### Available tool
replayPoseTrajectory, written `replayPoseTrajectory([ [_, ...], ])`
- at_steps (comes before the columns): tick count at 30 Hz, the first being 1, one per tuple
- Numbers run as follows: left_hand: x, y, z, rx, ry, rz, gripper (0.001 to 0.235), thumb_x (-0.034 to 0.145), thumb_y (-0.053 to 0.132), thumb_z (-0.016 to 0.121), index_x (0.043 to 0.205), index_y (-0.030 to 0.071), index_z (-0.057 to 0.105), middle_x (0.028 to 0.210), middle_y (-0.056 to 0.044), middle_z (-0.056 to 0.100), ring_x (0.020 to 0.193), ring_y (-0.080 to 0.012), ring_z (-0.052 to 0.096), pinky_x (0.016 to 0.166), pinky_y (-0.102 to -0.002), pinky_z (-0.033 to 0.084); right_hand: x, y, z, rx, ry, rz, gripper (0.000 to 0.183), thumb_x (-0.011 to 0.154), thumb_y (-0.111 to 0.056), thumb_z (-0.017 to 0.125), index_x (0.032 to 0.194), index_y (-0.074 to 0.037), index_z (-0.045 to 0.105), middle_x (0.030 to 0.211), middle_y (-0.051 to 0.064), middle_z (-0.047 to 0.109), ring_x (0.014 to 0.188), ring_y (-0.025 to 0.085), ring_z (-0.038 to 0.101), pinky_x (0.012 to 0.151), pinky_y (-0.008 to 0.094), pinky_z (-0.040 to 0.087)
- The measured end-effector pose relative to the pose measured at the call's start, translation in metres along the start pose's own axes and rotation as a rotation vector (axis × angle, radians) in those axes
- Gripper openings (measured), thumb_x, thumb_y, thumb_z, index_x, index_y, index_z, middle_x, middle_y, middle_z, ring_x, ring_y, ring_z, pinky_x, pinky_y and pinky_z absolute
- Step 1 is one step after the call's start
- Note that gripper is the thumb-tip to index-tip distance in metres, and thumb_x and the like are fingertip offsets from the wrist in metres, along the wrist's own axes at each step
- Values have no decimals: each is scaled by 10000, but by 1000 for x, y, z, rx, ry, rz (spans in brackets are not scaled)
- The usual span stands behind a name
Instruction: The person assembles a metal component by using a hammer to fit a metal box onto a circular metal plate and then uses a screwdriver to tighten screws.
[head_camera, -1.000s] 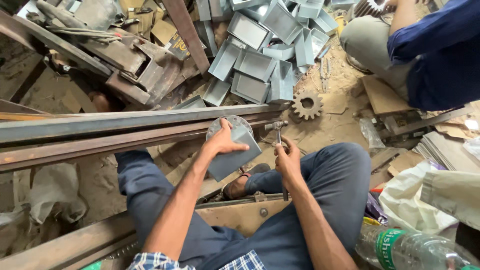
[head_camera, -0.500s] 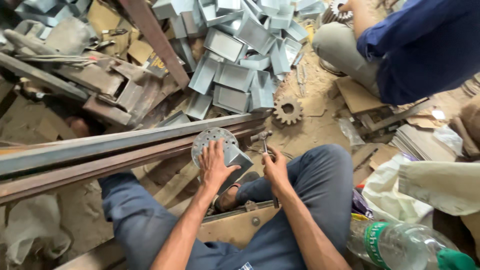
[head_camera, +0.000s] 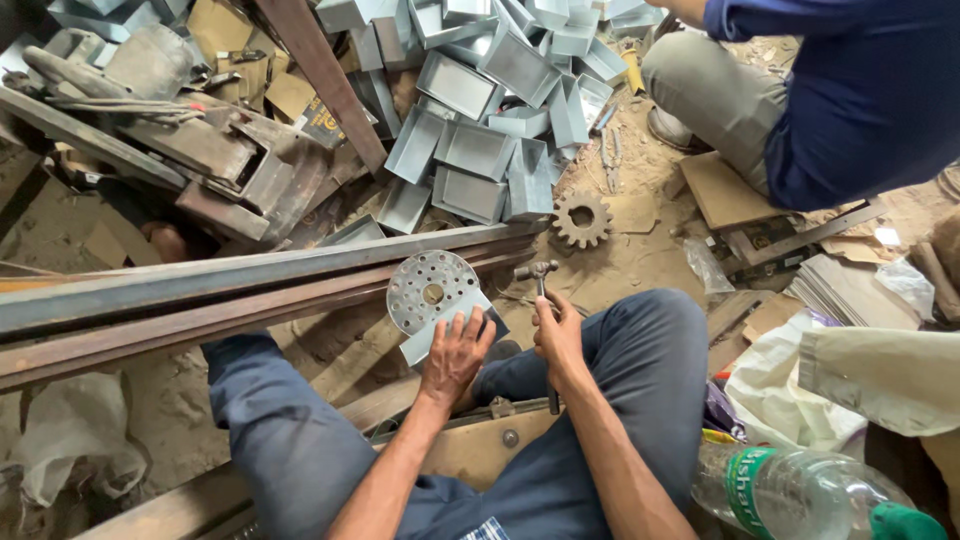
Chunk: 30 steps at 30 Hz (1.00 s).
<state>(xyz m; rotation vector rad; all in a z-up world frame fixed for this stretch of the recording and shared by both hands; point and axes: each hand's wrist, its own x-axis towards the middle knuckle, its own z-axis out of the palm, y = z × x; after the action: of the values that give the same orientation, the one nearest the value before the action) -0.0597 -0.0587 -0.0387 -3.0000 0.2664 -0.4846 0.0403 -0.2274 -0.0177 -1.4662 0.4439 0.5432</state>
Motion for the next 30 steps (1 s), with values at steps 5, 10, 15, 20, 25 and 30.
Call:
replayPoseTrajectory([
  [5,-13,-6,22,21,-11,68,572,833,319,675,1373,177,554,1488,-108,462,1293,-314,476,1028,-516,406,-2,1,-3,-76,3,-57,407,995,-277,600,1359,-96,611,724,-8,544,459,59,398,392,243,315],
  [10,-19,-2,34,90,-3,98,741,862,441,749,1472,144,451,1564,-154,360,1378,-371,387,1068,-563,368,2,2,-6,-17,15,7,411,984,-269,607,1366,-116,603,722,-22,537,466,52,375,400,241,291],
  [15,-13,7,23,83,-130,22,929,693,453,840,1473,187,412,1573,-166,321,1391,-400,355,1069,-585,359,3,-3,-5,6,-7,8,415,993,-273,607,1370,-100,602,740,-12,539,476,51,376,405,238,291],
  [20,0,-13,-16,-170,-233,-67,992,645,383,897,1466,167,384,1584,-150,319,1394,-379,362,1103,-538,344,5,-8,-4,-44,7,-31,435,991,-272,599,1399,-119,593,758,7,567,472,59,404,405,241,316],
  [25,9,-46,-48,-536,-199,-187,1131,563,376,938,1497,109,357,1549,-153,369,1381,-385,405,1137,-523,332,18,1,-9,-35,-19,-91,418,1013,-252,574,1401,-97,580,777,1,573,468,66,390,397,245,328],
  [30,19,-100,-27,-647,-271,-190,1344,441,323,941,1542,76,210,1481,-230,411,1396,-435,408,1150,-571,286,16,4,-4,-227,-41,-219,461,1002,-183,556,1461,-133,557,753,14,596,507,84,454,436,271,368],
])
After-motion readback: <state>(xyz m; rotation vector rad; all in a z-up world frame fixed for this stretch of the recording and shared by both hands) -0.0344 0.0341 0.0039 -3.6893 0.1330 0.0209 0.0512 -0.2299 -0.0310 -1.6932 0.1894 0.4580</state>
